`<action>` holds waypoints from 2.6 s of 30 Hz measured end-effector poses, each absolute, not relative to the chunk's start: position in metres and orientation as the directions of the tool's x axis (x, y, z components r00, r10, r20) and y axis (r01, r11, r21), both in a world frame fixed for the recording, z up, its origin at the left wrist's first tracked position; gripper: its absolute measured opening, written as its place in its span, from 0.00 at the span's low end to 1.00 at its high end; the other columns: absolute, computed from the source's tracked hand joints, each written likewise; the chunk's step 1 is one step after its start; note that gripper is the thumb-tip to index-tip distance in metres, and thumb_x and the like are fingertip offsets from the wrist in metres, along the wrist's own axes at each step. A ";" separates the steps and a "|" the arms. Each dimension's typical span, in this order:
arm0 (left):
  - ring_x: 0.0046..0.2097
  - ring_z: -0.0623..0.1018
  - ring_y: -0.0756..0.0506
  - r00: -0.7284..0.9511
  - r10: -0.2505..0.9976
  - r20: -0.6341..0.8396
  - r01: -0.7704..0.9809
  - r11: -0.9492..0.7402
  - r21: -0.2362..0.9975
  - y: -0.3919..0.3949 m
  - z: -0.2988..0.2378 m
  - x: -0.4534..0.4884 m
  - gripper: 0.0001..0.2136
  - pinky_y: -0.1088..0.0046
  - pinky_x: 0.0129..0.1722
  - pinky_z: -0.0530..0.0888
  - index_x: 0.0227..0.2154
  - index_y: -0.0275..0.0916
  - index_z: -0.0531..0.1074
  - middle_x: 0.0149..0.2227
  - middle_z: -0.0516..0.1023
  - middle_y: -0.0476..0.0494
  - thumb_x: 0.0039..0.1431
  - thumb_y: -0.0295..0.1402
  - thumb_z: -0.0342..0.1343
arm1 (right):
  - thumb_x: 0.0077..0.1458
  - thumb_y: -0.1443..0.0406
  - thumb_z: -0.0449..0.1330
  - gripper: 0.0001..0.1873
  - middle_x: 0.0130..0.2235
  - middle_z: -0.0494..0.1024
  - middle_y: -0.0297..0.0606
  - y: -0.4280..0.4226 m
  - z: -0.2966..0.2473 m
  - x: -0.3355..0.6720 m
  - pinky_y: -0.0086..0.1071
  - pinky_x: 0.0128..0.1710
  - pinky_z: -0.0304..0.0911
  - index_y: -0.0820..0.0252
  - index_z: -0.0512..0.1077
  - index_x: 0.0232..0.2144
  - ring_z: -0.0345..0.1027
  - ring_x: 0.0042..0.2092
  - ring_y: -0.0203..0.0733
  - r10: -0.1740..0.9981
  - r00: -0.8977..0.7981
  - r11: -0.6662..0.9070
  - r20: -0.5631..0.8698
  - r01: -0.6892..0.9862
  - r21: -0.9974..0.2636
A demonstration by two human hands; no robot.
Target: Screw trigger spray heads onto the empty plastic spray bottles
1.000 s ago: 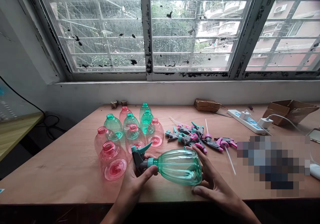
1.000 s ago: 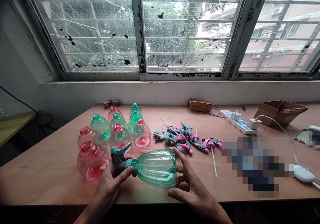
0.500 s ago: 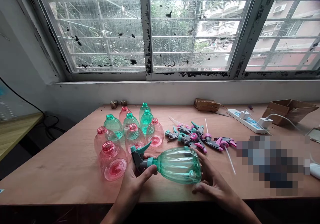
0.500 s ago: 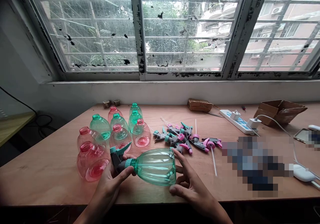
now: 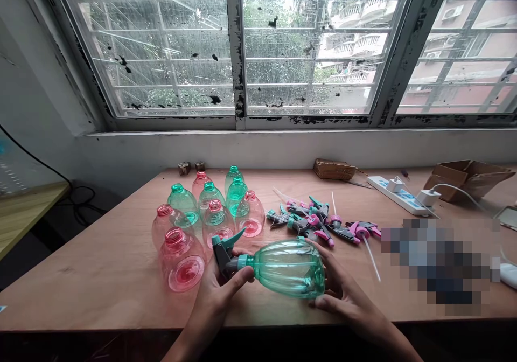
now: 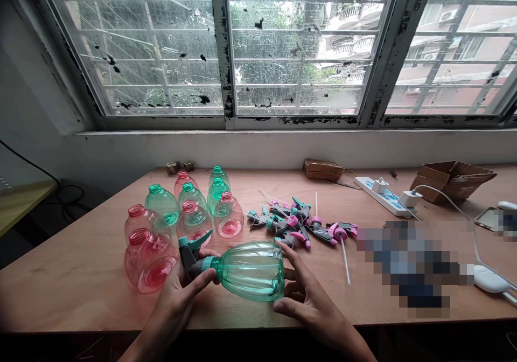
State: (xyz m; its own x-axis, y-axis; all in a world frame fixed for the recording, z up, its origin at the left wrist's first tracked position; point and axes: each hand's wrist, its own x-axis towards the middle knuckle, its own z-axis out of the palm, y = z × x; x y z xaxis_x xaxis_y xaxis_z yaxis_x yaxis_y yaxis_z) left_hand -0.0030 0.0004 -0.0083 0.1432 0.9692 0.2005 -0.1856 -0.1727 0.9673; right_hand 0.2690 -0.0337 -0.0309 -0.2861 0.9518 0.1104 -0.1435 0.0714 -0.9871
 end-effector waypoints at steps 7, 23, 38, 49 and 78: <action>0.36 0.77 0.49 0.134 0.970 0.201 -0.193 -0.174 0.966 0.000 -0.007 -0.003 0.14 0.73 0.41 0.74 0.45 0.42 0.70 0.37 0.78 0.52 0.60 0.35 0.66 | 0.55 0.58 0.71 0.54 0.56 0.70 0.38 -0.037 -0.033 0.267 0.41 0.44 0.69 0.30 0.40 0.70 0.71 0.38 0.40 0.948 -0.304 0.060 0.094 -0.121 -0.991; 0.36 0.77 0.48 0.129 0.973 0.191 -0.171 -0.168 0.971 0.000 -0.009 -0.004 0.15 0.73 0.41 0.75 0.45 0.41 0.70 0.37 0.78 0.52 0.59 0.36 0.67 | 0.50 0.50 0.73 0.52 0.59 0.72 0.44 -0.032 -0.035 0.269 0.44 0.46 0.68 0.38 0.48 0.68 0.76 0.44 0.49 0.931 -0.325 0.100 0.169 -0.217 -0.971; 0.37 0.76 0.48 0.137 0.961 0.242 -0.129 -0.225 0.966 -0.004 -0.001 0.000 0.12 0.72 0.40 0.76 0.46 0.42 0.70 0.42 0.77 0.49 0.62 0.35 0.64 | 0.53 0.52 0.72 0.45 0.57 0.70 0.41 -0.032 -0.026 0.267 0.44 0.50 0.66 0.39 0.53 0.66 0.72 0.46 0.47 0.949 -0.295 0.072 0.111 -0.142 -0.987; 0.37 0.77 0.46 0.114 0.963 0.242 -0.125 -0.228 0.966 -0.003 0.000 0.000 0.12 0.69 0.40 0.76 0.46 0.40 0.70 0.41 0.77 0.47 0.62 0.35 0.64 | 0.57 0.57 0.70 0.49 0.53 0.72 0.37 -0.036 -0.027 0.267 0.48 0.56 0.64 0.34 0.45 0.69 0.69 0.36 0.38 0.947 -0.307 0.061 0.093 -0.113 -0.992; 0.36 0.76 0.45 0.113 0.966 0.232 -0.129 -0.217 0.968 -0.005 0.003 0.001 0.12 0.69 0.39 0.75 0.44 0.40 0.72 0.42 0.77 0.46 0.60 0.36 0.65 | 0.56 0.57 0.70 0.53 0.60 0.68 0.41 -0.036 -0.029 0.269 0.47 0.51 0.68 0.32 0.41 0.71 0.70 0.36 0.40 0.951 -0.282 0.104 0.125 -0.087 -0.991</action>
